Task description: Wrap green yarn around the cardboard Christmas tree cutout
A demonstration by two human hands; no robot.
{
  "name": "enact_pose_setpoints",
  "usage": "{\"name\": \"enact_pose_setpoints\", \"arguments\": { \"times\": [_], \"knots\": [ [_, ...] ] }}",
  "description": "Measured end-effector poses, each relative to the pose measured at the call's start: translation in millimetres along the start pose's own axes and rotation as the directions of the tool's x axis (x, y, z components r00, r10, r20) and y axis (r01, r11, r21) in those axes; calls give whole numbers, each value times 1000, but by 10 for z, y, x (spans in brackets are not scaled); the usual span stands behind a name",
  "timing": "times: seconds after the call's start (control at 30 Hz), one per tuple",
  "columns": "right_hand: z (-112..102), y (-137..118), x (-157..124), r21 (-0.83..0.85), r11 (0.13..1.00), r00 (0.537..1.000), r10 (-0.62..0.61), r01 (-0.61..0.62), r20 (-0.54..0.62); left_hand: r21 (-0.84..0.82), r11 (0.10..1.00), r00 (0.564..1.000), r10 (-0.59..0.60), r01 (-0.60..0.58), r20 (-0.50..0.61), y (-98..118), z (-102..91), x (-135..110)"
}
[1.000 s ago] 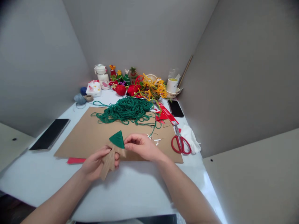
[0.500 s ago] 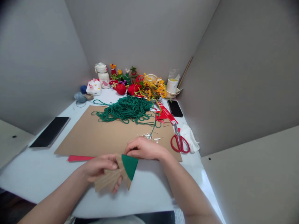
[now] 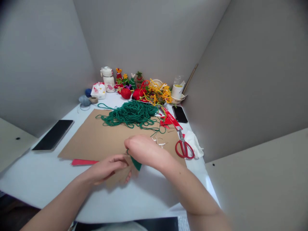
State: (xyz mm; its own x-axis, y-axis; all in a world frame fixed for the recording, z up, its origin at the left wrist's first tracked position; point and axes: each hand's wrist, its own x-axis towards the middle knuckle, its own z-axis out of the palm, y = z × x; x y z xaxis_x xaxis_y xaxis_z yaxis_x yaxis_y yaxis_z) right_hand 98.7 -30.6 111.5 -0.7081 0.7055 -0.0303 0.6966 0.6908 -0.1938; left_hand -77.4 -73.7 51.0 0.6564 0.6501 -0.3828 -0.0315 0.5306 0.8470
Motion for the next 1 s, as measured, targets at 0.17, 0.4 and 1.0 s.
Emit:
{"name": "enact_pose_setpoints", "arguments": {
  "times": [0.17, 0.4, 1.0],
  "knots": [
    [15, -167, -32, -76, 994, 982, 58, -72, -179, 386, 893, 889, 355, -231, -290, 95, 3, -17],
    [124, -169, -43, 193, 981, 947, 37, 27, -320, 513, 782, 597, 611, -354, -520, 10, -23, -27],
    [254, 951, 148, 419, 905, 837, 285, -75, -466, -108, 642, 538, 525, -759, -659, 135, -71, -120]
  ]
}}
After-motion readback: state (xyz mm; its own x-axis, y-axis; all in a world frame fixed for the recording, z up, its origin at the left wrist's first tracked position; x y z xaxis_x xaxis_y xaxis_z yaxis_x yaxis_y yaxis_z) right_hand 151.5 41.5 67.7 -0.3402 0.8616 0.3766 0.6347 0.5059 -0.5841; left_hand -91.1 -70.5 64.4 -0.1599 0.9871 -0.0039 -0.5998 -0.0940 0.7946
